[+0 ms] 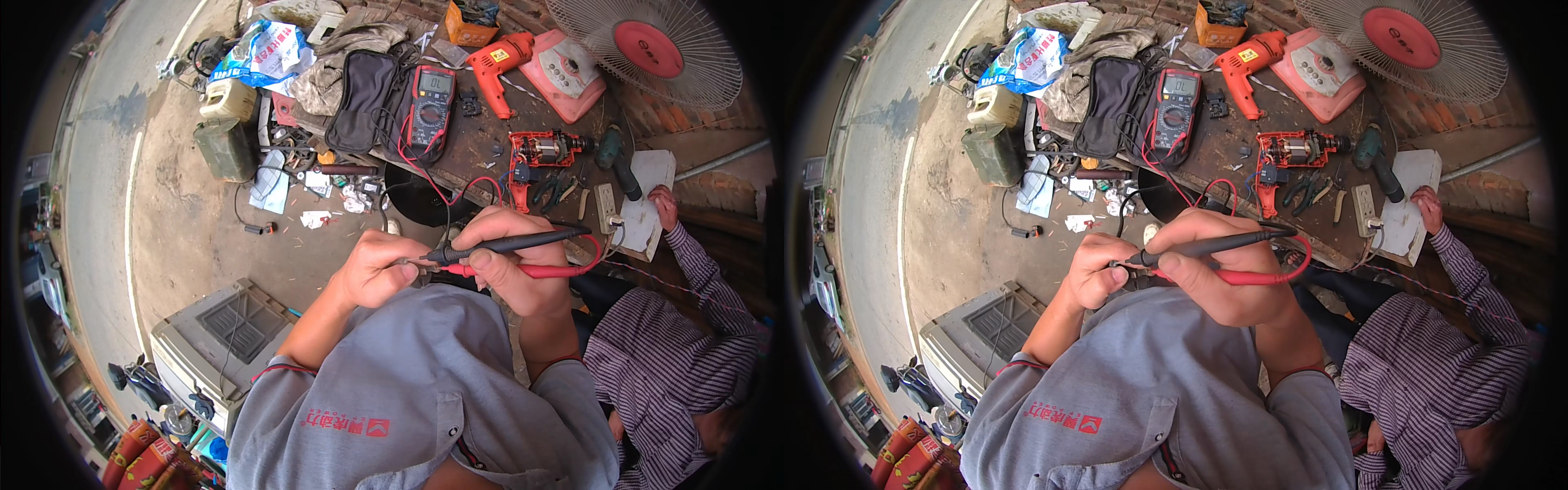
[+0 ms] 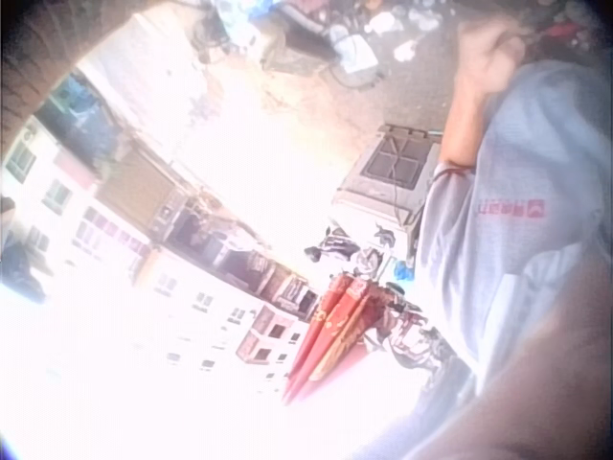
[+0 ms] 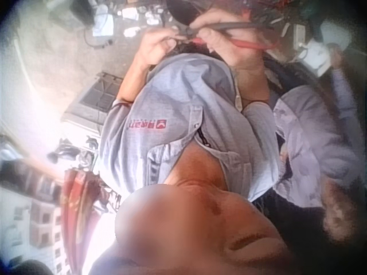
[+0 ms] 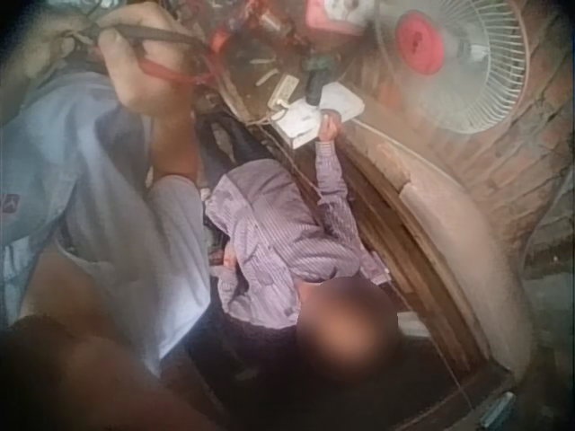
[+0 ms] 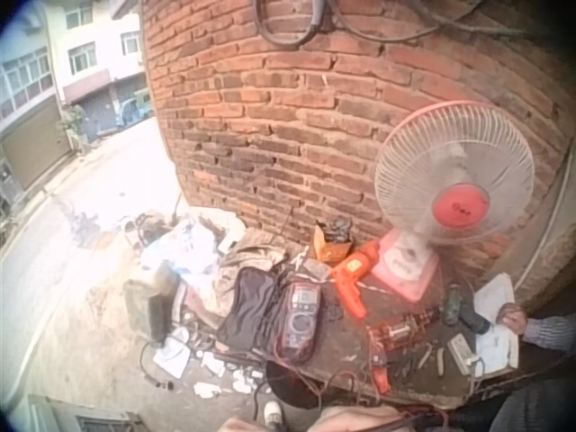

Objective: The person uses a multimeter to test a disassembled power drill motor and then uses a cordless drill to tighten a screw on the drill's housing. The person handles the multimeter probes, the drill motor, and the cordless drill throughout the clip.

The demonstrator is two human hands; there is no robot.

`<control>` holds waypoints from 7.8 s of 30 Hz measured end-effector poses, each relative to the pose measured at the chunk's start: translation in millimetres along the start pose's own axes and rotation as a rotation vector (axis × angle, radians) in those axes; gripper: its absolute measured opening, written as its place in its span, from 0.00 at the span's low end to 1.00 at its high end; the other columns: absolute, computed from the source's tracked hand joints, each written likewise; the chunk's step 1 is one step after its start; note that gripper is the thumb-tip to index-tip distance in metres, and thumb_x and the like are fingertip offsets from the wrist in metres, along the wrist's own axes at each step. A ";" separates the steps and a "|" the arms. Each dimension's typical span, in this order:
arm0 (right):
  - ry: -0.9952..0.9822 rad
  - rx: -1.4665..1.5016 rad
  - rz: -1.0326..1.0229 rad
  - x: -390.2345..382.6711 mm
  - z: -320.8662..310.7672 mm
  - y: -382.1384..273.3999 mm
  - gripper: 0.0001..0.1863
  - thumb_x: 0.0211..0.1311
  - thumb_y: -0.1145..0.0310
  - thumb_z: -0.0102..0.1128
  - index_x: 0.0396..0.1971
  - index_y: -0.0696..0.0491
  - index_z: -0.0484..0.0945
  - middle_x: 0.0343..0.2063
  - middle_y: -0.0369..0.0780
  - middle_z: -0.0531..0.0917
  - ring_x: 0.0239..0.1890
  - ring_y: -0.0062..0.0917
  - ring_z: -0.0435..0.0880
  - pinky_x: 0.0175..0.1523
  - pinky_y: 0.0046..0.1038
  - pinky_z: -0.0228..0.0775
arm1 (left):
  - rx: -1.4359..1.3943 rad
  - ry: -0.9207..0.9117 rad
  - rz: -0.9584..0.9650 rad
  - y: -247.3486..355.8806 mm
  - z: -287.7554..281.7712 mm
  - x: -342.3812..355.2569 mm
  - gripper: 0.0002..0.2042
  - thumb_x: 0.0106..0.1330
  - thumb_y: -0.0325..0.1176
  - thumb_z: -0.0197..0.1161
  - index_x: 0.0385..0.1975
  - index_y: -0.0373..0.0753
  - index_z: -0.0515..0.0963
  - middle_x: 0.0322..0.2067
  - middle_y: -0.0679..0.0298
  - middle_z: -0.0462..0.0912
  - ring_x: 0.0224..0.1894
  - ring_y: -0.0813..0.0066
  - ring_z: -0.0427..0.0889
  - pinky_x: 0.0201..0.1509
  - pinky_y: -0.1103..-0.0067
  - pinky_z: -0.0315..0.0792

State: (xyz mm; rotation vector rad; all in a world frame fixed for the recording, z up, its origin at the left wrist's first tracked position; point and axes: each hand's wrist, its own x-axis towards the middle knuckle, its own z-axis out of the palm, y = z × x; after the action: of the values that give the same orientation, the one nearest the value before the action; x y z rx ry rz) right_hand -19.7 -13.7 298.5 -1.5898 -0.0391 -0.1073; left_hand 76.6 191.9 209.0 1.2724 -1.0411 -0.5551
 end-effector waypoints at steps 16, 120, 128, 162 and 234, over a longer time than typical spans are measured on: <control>-0.016 0.023 0.028 6.5 5.2 0.9 0.02 0.62 0.77 0.58 0.34 0.59 0.78 0.24 0.37 0.79 0.25 0.19 0.78 0.30 0.23 0.68 | -0.026 -0.006 -0.092 2.9 -4.4 -3.9 0.13 0.58 0.29 0.52 0.36 0.29 0.81 0.20 0.58 0.81 0.19 0.65 0.81 0.25 0.74 0.73; 0.715 -0.473 0.448 -241.0 -41.3 234.1 0.13 0.60 0.71 0.64 0.43 0.60 0.78 0.38 0.46 0.84 0.42 0.32 0.85 0.47 0.30 0.75 | -0.209 -0.428 -0.660 -135.4 206.4 57.2 0.09 0.71 0.33 0.57 0.40 0.34 0.79 0.31 0.61 0.82 0.35 0.76 0.78 0.44 0.76 0.72; 0.602 -0.385 0.660 -245.6 -91.2 241.1 0.11 0.56 0.73 0.62 0.40 0.58 0.80 0.36 0.45 0.85 0.38 0.30 0.85 0.42 0.32 0.76 | -0.206 -0.395 -0.714 -146.9 204.9 50.7 0.10 0.73 0.34 0.56 0.43 0.34 0.80 0.36 0.67 0.83 0.40 0.82 0.77 0.47 0.80 0.72; 0.609 0.416 0.629 -266.0 -156.3 171.3 0.19 0.55 0.69 0.61 0.48 0.56 0.74 0.40 0.36 0.77 0.40 0.23 0.77 0.47 0.26 0.69 | -0.256 0.362 -0.672 -80.5 249.7 26.3 0.08 0.71 0.32 0.60 0.42 0.34 0.78 0.28 0.71 0.79 0.28 0.87 0.71 0.31 0.86 0.67; 0.295 -0.399 0.434 -241.7 -104.1 109.7 0.24 0.56 0.74 0.59 0.53 0.60 0.65 0.43 0.52 0.76 0.45 0.45 0.78 0.50 0.39 0.71 | -0.414 -0.124 -0.565 -70.8 249.6 59.7 0.14 0.72 0.35 0.58 0.32 0.28 0.80 0.23 0.69 0.77 0.24 0.82 0.72 0.28 0.80 0.68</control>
State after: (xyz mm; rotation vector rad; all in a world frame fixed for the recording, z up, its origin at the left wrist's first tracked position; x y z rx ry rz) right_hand -254.6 -109.9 168.6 -1.9271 0.5866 -0.0084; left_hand -97.8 -0.4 149.8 1.1594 -0.6063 -1.2261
